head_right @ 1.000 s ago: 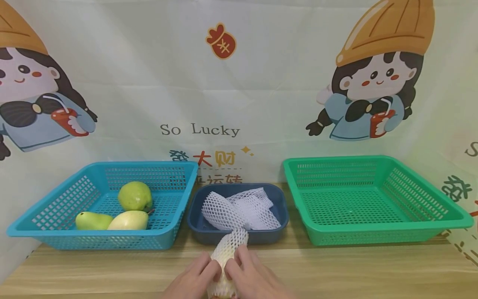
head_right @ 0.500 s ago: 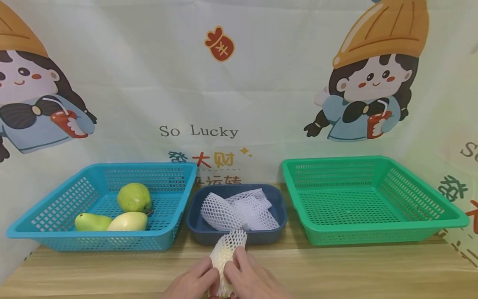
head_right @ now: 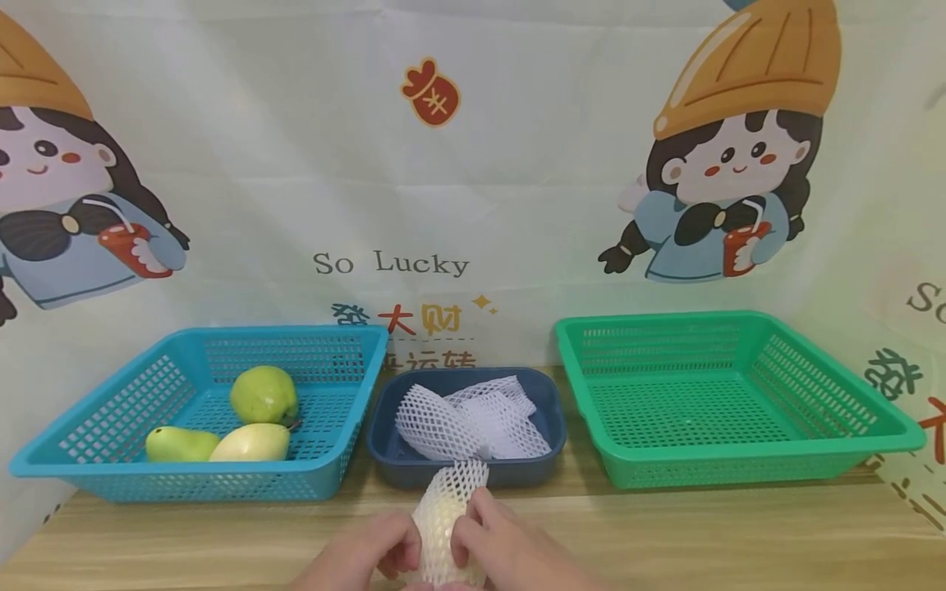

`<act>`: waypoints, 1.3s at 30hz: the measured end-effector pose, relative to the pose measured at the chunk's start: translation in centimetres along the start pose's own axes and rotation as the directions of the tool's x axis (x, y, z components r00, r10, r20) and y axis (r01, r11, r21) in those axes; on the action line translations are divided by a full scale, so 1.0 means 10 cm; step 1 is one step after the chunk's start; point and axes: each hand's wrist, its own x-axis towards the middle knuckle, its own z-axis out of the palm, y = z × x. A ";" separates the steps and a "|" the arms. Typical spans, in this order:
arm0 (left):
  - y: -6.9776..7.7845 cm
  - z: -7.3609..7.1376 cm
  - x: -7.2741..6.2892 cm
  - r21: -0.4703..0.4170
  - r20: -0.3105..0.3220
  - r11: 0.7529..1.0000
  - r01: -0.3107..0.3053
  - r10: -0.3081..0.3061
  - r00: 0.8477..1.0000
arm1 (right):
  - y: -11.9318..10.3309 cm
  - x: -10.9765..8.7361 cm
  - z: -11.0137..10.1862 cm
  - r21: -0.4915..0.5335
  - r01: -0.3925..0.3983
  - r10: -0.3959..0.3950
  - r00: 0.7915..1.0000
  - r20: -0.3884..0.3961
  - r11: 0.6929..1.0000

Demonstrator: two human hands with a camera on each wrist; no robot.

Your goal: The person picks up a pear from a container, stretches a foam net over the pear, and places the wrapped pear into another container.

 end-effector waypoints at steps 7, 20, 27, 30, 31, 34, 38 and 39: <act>-0.06 -0.16 -0.01 -0.044 -0.010 0.989 0.144 -0.145 0.989 | -0.02 0.00 -0.08 0.096 -0.060 0.065 0.996 -0.054 0.994; -0.16 -0.08 -0.02 -0.090 0.145 0.978 0.189 -0.175 0.974 | 0.00 -0.01 -0.13 0.374 -0.537 0.501 0.843 0.198 0.756; -0.13 -0.07 -0.04 -0.144 0.227 0.962 0.231 -0.195 0.954 | 0.03 -0.03 -0.11 0.439 -0.565 0.456 0.824 0.335 0.698; -0.12 -0.07 -0.03 -0.127 0.246 0.964 0.234 -0.198 0.949 | 0.03 -0.05 -0.11 0.466 -0.575 0.439 0.817 0.374 0.673; -0.12 -0.08 -0.04 -0.120 0.250 0.965 0.232 -0.197 0.948 | 0.03 -0.06 -0.11 0.474 -0.582 0.437 0.812 0.387 0.660; -0.12 -0.08 -0.04 -0.085 0.246 0.971 0.223 -0.197 0.949 | 0.05 -0.07 -0.10 0.491 -0.559 0.403 0.827 0.392 0.668; -0.14 -0.07 -0.06 -0.026 0.221 0.979 0.203 -0.192 0.956 | 0.10 -0.07 -0.05 0.411 -0.487 0.350 0.862 0.366 0.771; -0.14 -0.06 -0.06 -0.015 0.214 0.980 0.198 -0.190 0.958 | 0.11 -0.07 -0.04 0.386 -0.466 0.339 0.872 0.354 0.797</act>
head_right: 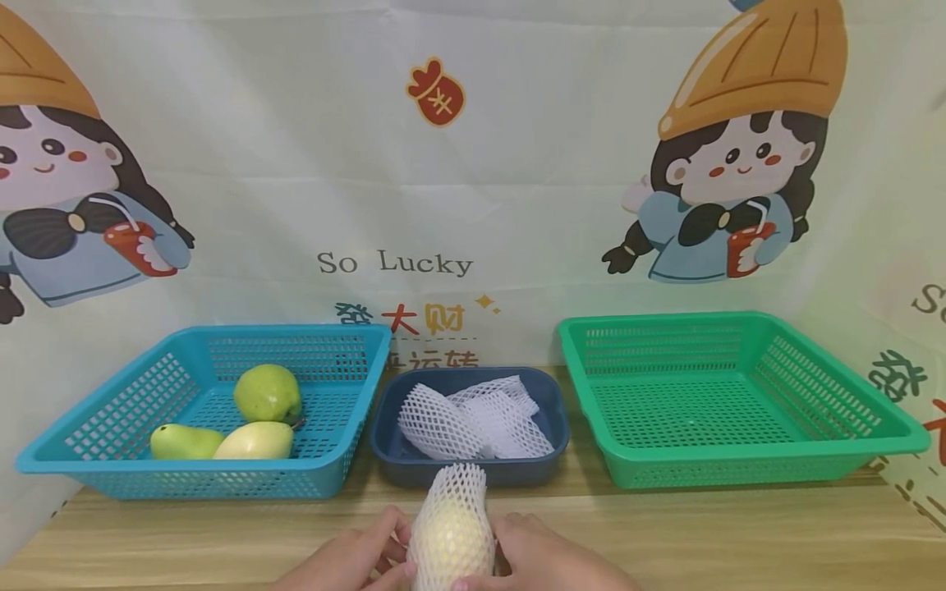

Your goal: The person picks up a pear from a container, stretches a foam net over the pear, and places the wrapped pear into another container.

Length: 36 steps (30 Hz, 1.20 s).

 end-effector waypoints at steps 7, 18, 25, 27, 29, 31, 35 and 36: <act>0.00 -0.01 0.01 -0.075 -0.004 0.997 0.012 -0.012 1.000 | -0.01 0.01 0.01 0.240 0.012 -0.019 0.999 0.028 0.971; 0.14 -0.08 -0.03 -0.132 -0.147 0.985 -0.112 0.092 0.985 | -0.04 -0.05 -0.04 0.290 0.057 -0.100 0.986 0.135 0.955; 0.14 -0.06 -0.03 0.005 -0.179 0.984 -0.179 0.177 0.968 | 0.01 -0.04 0.02 -0.060 -0.034 0.042 0.989 0.141 0.998; 0.12 -0.04 -0.01 0.049 -0.164 0.978 -0.201 0.207 0.964 | 0.02 -0.02 0.05 -0.217 -0.080 0.107 0.987 0.116 0.973; 0.11 -0.02 0.00 0.084 -0.142 0.974 -0.209 0.219 0.965 | 0.04 0.00 0.07 -0.330 -0.090 0.131 0.986 0.104 0.940; 0.10 -0.01 0.01 0.085 -0.108 0.976 -0.200 0.208 0.972 | 0.04 -0.01 0.06 -0.403 -0.095 0.142 0.986 0.089 0.910; 0.12 0.00 0.02 0.074 -0.073 0.976 -0.203 0.209 0.975 | 0.02 -0.03 -0.01 -0.397 -0.147 0.173 0.984 0.031 0.906; 0.12 0.00 0.03 0.060 -0.062 0.977 -0.207 0.210 0.976 | 0.00 -0.05 -0.03 -0.380 -0.169 0.187 0.982 0.009 0.909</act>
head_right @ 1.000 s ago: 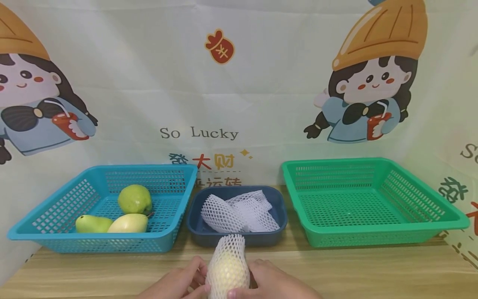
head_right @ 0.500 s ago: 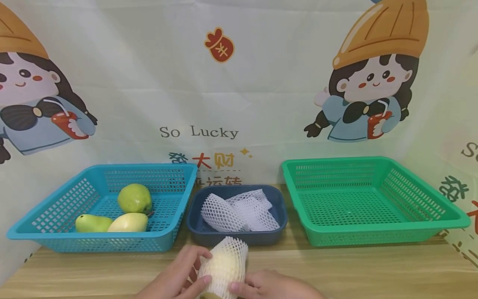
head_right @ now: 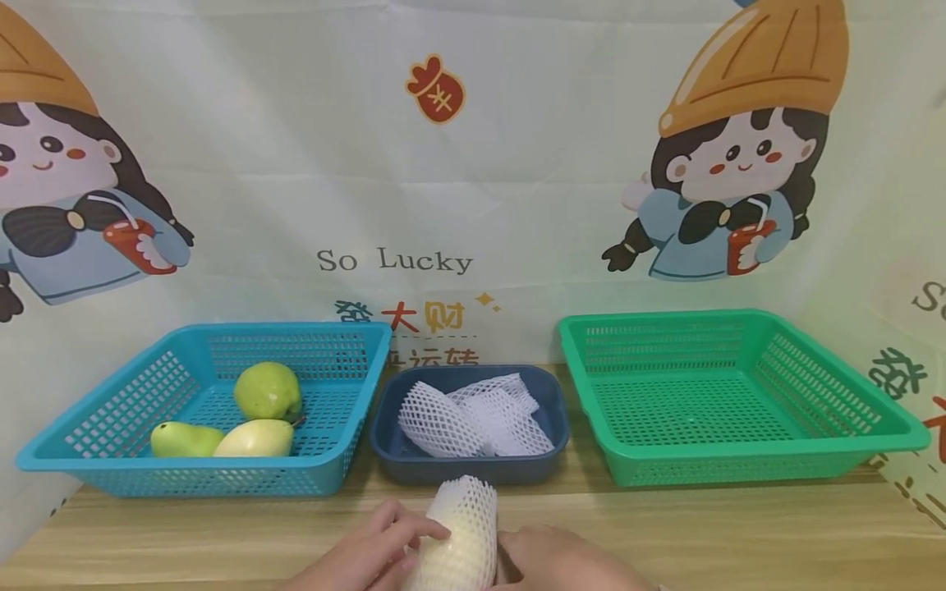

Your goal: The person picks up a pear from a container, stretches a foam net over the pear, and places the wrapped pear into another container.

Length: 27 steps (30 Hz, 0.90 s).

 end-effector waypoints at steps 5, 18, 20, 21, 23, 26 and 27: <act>0.02 -0.02 0.02 -0.183 0.090 0.978 0.101 -0.086 0.992 | -0.02 -0.07 -0.08 0.067 -0.013 0.021 0.992 -0.120 0.998; -0.05 0.04 0.03 0.057 -0.038 0.997 -0.058 0.060 0.997 | -0.09 0.03 0.20 -0.286 0.325 -0.424 0.795 -0.434 0.902; -0.08 0.08 0.03 0.059 -0.059 0.997 -0.047 0.051 0.997 | -0.10 0.04 0.20 -0.291 0.338 -0.440 0.776 -0.452 0.895; -0.10 0.10 0.03 0.060 -0.072 0.997 -0.042 0.047 0.996 | -0.10 0.04 0.20 -0.278 0.345 -0.439 0.777 -0.452 0.896; -0.15 0.16 0.03 0.086 -0.106 0.994 -0.065 0.074 0.992 | -0.10 0.05 0.21 -0.249 0.358 -0.435 0.781 -0.448 0.900; -0.21 0.24 0.05 0.139 -0.167 0.981 -0.139 0.161 0.973 | -0.08 0.08 0.23 -0.237 0.357 -0.428 0.779 -0.459 0.904; -0.21 0.26 0.05 0.162 -0.184 0.973 -0.165 0.193 0.964 | -0.08 0.09 0.24 -0.246 0.353 -0.430 0.771 -0.470 0.903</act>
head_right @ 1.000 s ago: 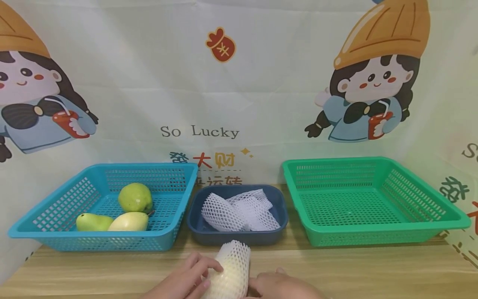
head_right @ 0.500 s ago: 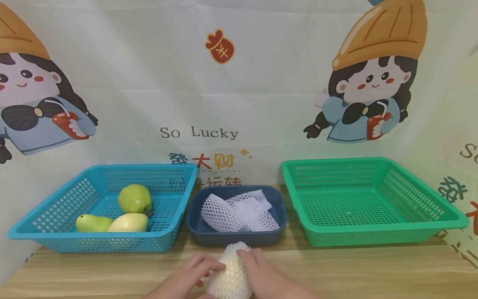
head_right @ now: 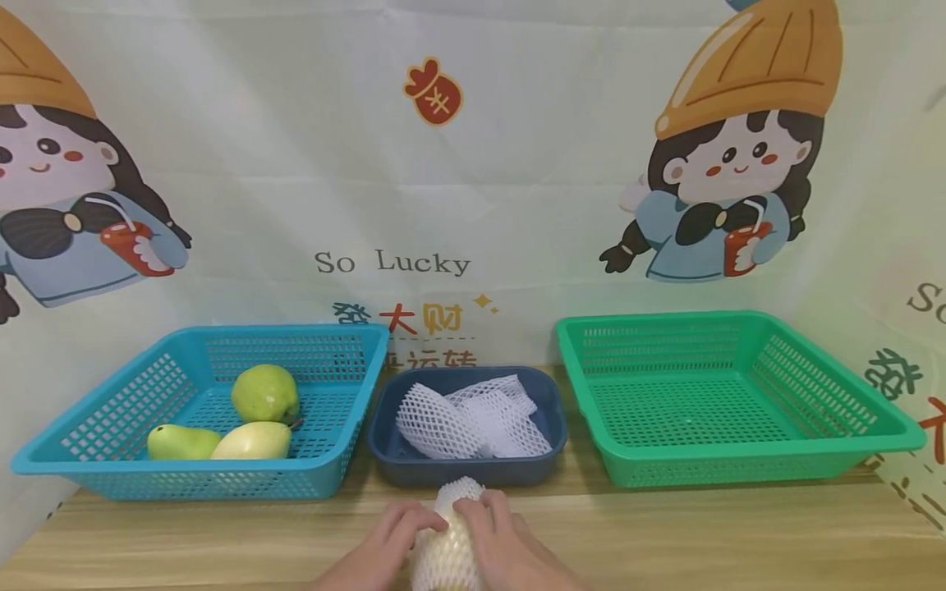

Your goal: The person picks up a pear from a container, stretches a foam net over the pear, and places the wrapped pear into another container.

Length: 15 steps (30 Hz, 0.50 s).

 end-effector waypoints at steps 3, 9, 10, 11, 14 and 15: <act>0.01 0.04 0.00 0.047 -0.058 0.999 -0.026 0.029 0.998 | 0.00 0.01 0.03 -0.011 -0.004 0.004 1.000 -0.031 1.000; 0.12 0.05 -0.02 -0.073 0.014 0.982 0.174 -0.173 0.985 | -0.03 0.03 0.03 0.016 -0.020 0.020 1.000 -0.018 1.000; 0.13 0.05 -0.03 -0.103 0.041 0.970 0.219 -0.216 0.976 | -0.03 0.03 0.03 0.008 -0.012 0.013 1.000 -0.028 1.000; 0.15 0.05 -0.04 -0.133 0.068 0.956 0.261 -0.254 0.965 | -0.03 0.03 0.02 -0.002 -0.002 0.002 0.999 -0.041 1.000; 0.14 0.05 -0.04 -0.217 0.140 0.912 0.348 -0.324 0.936 | -0.03 0.03 0.02 -0.036 0.034 -0.037 0.995 -0.090 0.999; 0.12 0.05 -0.04 -0.250 0.154 0.902 0.351 -0.321 0.934 | -0.03 0.04 0.02 -0.040 0.037 -0.041 0.994 -0.100 0.999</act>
